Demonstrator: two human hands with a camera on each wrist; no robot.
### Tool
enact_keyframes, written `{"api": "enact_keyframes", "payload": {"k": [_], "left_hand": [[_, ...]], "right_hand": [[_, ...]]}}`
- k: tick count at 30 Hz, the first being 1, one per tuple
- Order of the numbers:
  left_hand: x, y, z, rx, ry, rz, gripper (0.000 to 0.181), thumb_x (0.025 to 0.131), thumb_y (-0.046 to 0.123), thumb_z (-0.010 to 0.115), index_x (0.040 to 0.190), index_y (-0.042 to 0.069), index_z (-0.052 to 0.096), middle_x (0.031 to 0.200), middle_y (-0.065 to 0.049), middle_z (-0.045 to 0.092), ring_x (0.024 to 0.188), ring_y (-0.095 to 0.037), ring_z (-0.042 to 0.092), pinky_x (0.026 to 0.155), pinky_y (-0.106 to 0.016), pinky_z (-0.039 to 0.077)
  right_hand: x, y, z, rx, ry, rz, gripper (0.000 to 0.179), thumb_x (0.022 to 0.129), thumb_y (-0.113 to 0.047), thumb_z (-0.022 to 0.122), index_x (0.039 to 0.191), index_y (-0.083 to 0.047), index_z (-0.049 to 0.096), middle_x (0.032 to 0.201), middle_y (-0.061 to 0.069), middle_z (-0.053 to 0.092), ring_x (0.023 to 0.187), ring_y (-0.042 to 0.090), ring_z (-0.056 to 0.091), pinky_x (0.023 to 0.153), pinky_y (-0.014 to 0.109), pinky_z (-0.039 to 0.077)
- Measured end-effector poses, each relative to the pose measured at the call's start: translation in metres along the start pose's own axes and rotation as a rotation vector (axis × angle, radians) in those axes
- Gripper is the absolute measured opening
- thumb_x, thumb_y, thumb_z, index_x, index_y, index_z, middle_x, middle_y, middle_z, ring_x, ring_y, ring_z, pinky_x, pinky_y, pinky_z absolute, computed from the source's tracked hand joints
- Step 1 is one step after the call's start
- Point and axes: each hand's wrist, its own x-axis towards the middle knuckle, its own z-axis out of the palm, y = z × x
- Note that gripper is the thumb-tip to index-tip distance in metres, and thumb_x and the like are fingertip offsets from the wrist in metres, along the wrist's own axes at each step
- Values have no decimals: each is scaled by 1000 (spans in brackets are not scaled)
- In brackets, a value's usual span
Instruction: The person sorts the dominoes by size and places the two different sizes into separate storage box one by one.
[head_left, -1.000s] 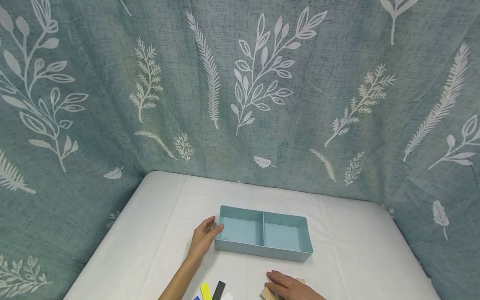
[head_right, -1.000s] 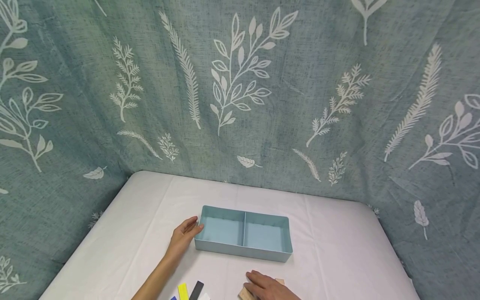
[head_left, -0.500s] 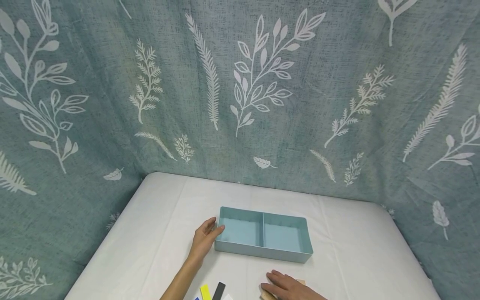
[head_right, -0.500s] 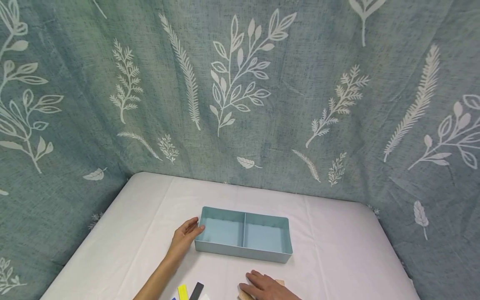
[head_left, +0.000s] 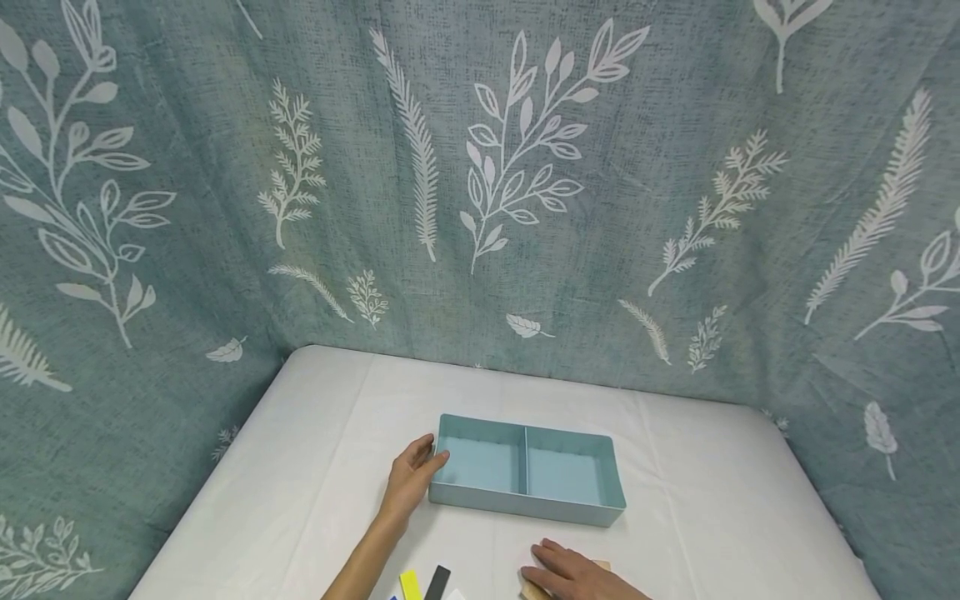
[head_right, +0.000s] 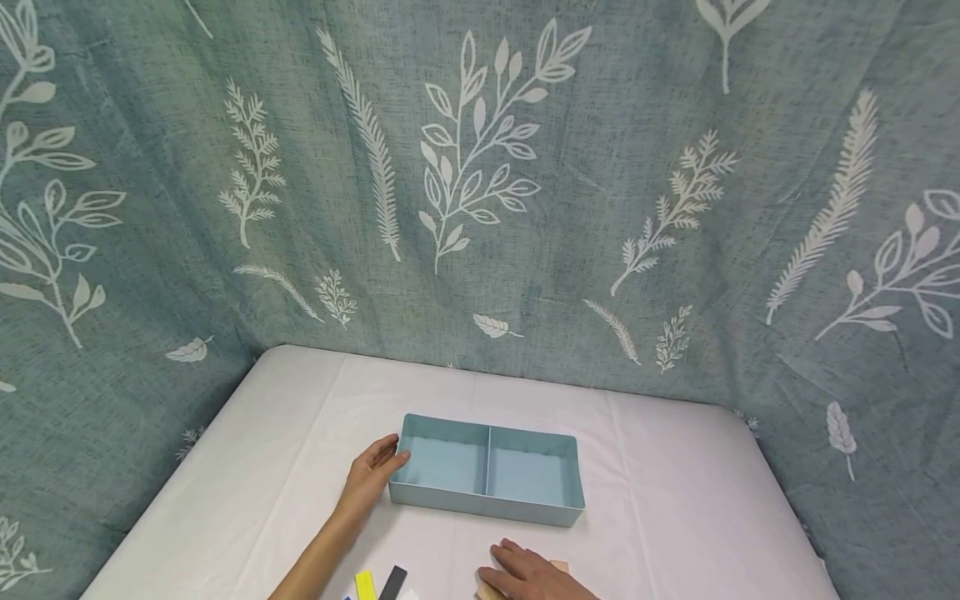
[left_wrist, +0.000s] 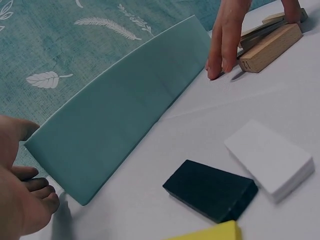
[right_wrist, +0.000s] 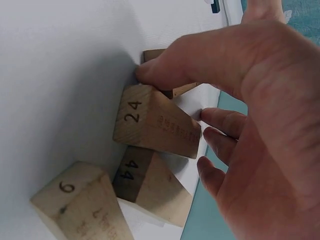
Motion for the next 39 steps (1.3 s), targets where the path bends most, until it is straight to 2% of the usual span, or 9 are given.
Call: {"api": "enact_keyframes", "payload": {"k": [14,24,31,39], "left_hand": [[1,0,7,-26,1,26,55,94,9,60,142,-11,41,148,-31,39,137,-45,37,111,-52,35],[-1,0,10,-38,34,32,58,89,4,62,142,-10,43,148,-30,40,138,-45,37,111,-50,35],[-2,-3,12,-48,40,48,56,90,3,59,142,-10,42,148,-30,39,138,-44,37,111,-49,36],[0,-4,12,-39,55,37,54,90,4,58,141,-8,45,147,-28,42,137,-43,38,112,-50,35]], "right_hand": [[0,-1,1,-11,26,-10,60,99,-54,49,142,-13,52,142,23,51,132,37,48,101,44,49],[0,1,3,-30,72,-47,56,99,-52,51,138,-12,55,139,23,52,129,37,50,98,42,52],[0,3,3,-13,95,-71,53,99,-49,53,136,-10,56,139,24,53,129,37,50,98,41,52],[-1,3,2,39,70,-60,51,100,-46,54,136,-9,55,138,22,53,131,34,49,99,40,51]]}}
